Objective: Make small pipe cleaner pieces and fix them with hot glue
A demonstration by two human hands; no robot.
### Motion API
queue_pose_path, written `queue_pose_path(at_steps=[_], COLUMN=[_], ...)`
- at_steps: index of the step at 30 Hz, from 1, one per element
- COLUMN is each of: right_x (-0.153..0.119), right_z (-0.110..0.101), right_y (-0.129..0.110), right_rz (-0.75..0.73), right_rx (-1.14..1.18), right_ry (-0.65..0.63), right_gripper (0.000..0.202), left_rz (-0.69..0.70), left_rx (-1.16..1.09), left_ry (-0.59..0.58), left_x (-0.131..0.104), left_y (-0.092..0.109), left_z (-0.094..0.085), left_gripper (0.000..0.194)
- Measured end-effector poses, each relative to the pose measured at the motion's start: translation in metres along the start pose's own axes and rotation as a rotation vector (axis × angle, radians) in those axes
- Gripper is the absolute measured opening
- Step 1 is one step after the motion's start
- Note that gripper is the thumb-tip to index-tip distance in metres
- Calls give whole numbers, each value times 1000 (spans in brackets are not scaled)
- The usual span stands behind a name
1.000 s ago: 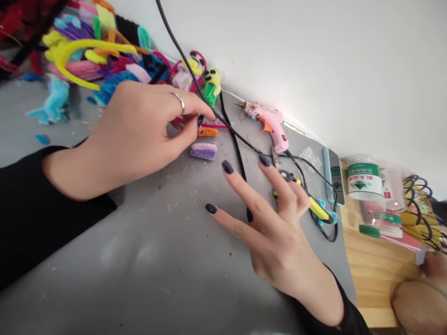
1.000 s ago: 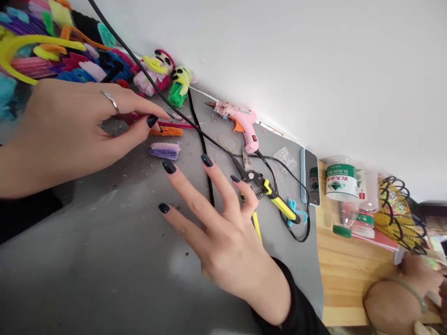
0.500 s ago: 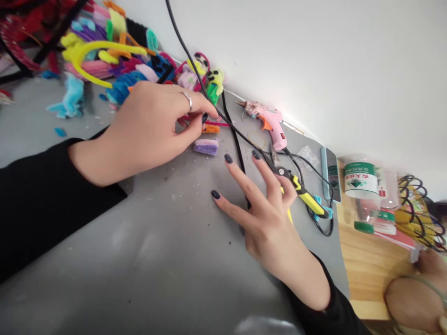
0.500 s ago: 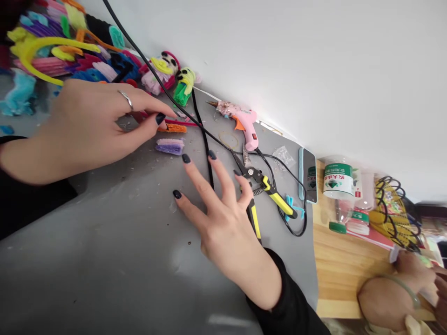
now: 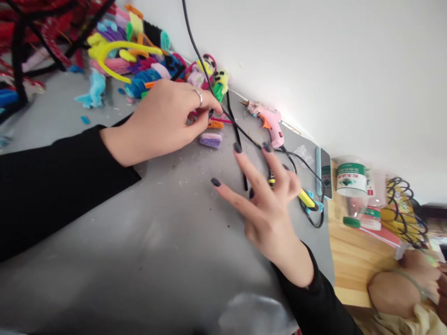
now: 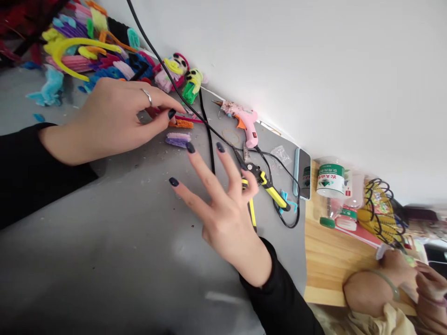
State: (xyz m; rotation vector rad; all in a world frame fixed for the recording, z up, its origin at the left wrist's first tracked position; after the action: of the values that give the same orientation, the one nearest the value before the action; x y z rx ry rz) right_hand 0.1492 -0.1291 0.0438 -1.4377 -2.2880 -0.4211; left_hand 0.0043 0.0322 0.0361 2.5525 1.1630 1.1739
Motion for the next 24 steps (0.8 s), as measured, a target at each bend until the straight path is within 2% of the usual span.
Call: queue_pose_path(at_steps=[3,8,12,14,18,22,24], right_x=[-3,-3,-6,-6,-3,-3,0], right_z=[10,3,13,13,4,12,8], right_y=[-5,0,-4,-2,5,-4,-7], right_rz=[-47,10,-40,-33,39,-32,-43], right_rx=[20,22,30,30,9,37,47], right_ry=[-108,-33,-147,-124,1,-122,-131], right_gripper=[49,46,46,52,64,53,45], left_rz=[-24,-50,-54,-60,-70,-61,-66], left_rx=[2,15,4,0,-4,-17,-19], left_ry=[-20,-52,-74,-82,-86,-80,-77], left_x=[1,1,0,0,0,1,1], left_y=[1,-1,-3,-3,1,2,1], left_z=[-1,2,5,6,4,4,4], left_gripper=[41,41,42,41,41,40,39])
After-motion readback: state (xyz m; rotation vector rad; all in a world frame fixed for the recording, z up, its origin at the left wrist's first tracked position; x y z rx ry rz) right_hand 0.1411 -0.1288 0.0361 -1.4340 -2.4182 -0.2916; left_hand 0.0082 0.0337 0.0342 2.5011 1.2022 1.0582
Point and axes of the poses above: each hand's wrist, its own x-axis towards the middle knuckle, its own z-axis out of the palm, y = z × x, the point moved 7 cm from there along x, towards the middle knuckle, and after that the axes turned 12 degrees about y, right-handed, at the moved point
